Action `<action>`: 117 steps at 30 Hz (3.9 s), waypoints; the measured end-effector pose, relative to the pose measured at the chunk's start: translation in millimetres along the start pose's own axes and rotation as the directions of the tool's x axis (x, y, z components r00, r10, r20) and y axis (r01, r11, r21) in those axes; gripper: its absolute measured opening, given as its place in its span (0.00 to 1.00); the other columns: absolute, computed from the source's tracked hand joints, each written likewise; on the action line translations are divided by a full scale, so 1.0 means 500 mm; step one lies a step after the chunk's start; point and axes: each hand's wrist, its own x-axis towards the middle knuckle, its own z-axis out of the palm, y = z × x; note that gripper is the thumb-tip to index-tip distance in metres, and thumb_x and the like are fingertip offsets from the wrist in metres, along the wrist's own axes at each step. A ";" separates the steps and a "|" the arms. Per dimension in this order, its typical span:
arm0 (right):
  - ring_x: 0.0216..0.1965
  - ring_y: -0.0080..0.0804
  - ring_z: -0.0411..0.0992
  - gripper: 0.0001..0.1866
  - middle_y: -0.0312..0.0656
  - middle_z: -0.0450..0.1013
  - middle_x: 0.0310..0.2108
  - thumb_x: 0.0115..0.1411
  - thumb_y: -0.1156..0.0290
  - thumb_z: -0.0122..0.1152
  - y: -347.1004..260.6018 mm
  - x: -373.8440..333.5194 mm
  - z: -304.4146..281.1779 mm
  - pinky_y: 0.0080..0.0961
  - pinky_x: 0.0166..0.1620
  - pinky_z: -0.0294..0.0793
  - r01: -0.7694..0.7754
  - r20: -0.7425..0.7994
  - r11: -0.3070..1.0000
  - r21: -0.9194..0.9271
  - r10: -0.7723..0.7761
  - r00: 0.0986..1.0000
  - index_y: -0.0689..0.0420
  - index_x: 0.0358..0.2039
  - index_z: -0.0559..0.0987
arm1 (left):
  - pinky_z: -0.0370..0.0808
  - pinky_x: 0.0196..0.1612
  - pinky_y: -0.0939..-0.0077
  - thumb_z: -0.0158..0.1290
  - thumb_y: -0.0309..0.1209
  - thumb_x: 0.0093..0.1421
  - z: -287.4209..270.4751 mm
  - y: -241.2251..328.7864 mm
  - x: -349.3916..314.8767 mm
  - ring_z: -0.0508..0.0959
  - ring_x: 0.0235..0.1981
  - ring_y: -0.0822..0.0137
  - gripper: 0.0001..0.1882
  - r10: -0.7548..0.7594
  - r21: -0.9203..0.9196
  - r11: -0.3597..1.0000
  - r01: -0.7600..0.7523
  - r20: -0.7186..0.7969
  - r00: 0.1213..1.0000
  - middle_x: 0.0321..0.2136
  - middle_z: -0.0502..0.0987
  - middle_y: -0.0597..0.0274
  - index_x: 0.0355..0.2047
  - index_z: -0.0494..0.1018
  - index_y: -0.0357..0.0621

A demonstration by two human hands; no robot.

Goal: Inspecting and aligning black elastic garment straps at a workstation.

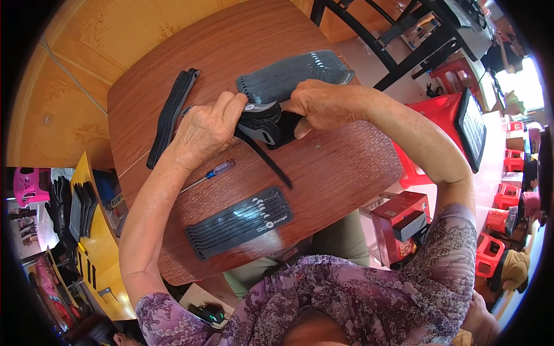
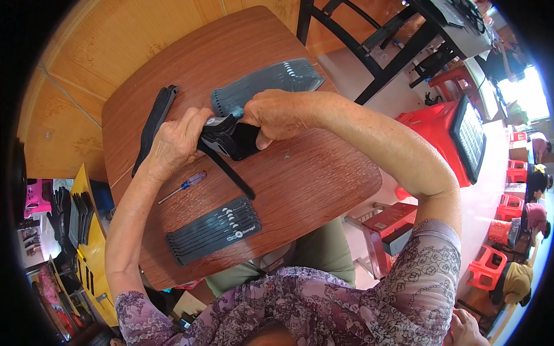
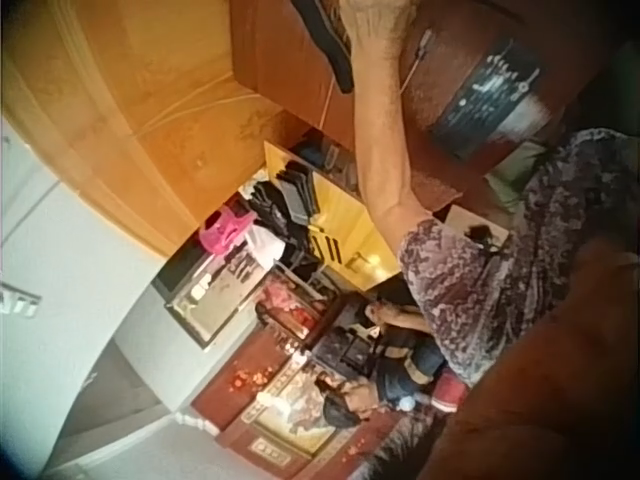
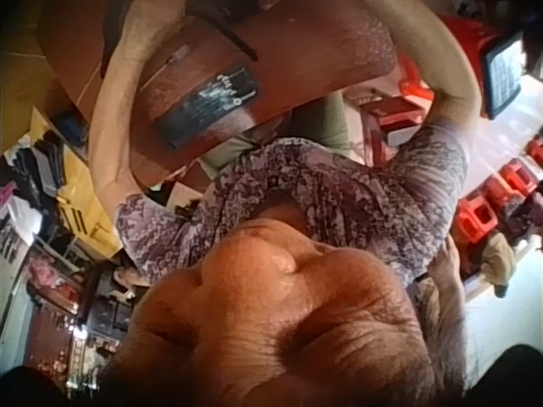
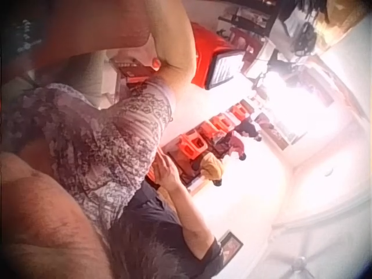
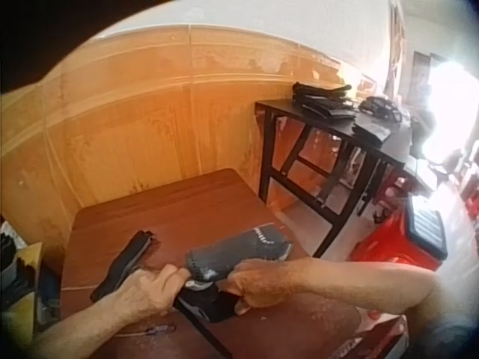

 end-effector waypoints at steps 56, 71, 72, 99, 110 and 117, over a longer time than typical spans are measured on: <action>0.29 0.37 0.76 0.11 0.42 0.75 0.30 0.48 0.81 0.65 0.089 -0.251 -0.105 0.34 0.36 0.80 0.804 -0.673 0.476 0.356 0.728 -0.133 0.63 0.32 0.74 | 0.75 0.20 0.71 0.48 0.22 0.50 0.082 0.073 0.156 0.78 0.19 0.61 0.04 0.111 0.332 0.941 -0.066 -0.116 0.987 0.18 0.72 0.56 0.28 0.67 0.39; 0.25 0.24 0.74 0.11 0.38 0.76 0.25 0.45 0.77 0.68 0.004 -0.200 -0.076 0.20 0.28 0.75 0.497 -0.847 0.697 0.517 0.500 0.181 0.64 0.31 0.80 | 0.64 0.15 0.82 0.50 0.39 0.60 -0.034 0.079 0.142 0.65 0.11 0.77 0.17 -0.741 -0.814 0.190 0.549 0.248 0.624 0.30 0.79 0.49 0.37 0.73 0.34; 0.25 0.24 0.74 0.12 0.38 0.76 0.25 0.44 0.78 0.68 -0.005 -0.194 -0.083 0.20 0.29 0.75 0.478 -0.839 0.691 0.542 0.475 0.265 0.64 0.32 0.80 | 0.64 0.15 0.82 0.50 0.39 0.60 -0.041 0.064 0.136 0.65 0.11 0.77 0.17 -0.746 -0.812 0.191 0.551 0.245 0.619 0.30 0.79 0.49 0.37 0.73 0.34; 0.32 0.26 0.74 0.17 0.38 0.76 0.27 0.40 0.81 0.65 0.032 -0.148 -0.101 0.21 0.40 0.72 -0.180 -0.132 0.780 0.600 0.319 0.939 0.66 0.35 0.79 | 0.52 0.12 0.85 0.55 0.23 0.54 -0.099 0.034 0.129 0.57 0.09 0.82 0.04 -0.726 -0.859 -0.015 0.512 0.362 0.584 0.14 0.64 0.72 0.25 0.70 0.39; 0.24 0.20 0.68 0.11 0.31 0.73 0.21 0.41 0.71 0.70 0.157 -0.130 -0.028 0.21 0.25 0.60 -0.305 -0.259 0.733 0.607 0.546 0.797 0.57 0.27 0.81 | 0.51 0.11 0.80 0.56 0.28 0.51 0.038 0.027 0.124 0.60 0.10 0.77 0.05 -0.828 -0.522 0.096 0.848 0.431 0.359 0.14 0.66 0.68 0.22 0.71 0.43; 0.25 0.23 0.68 0.12 0.35 0.74 0.22 0.42 0.70 0.69 0.152 -0.126 -0.005 0.22 0.25 0.61 -0.293 -0.261 0.725 0.623 0.547 0.795 0.59 0.29 0.81 | 0.63 0.18 0.70 0.57 0.23 0.47 0.044 0.028 0.131 0.70 0.15 0.67 0.06 -0.844 -0.430 0.195 0.882 0.385 0.374 0.13 0.72 0.57 0.18 0.72 0.33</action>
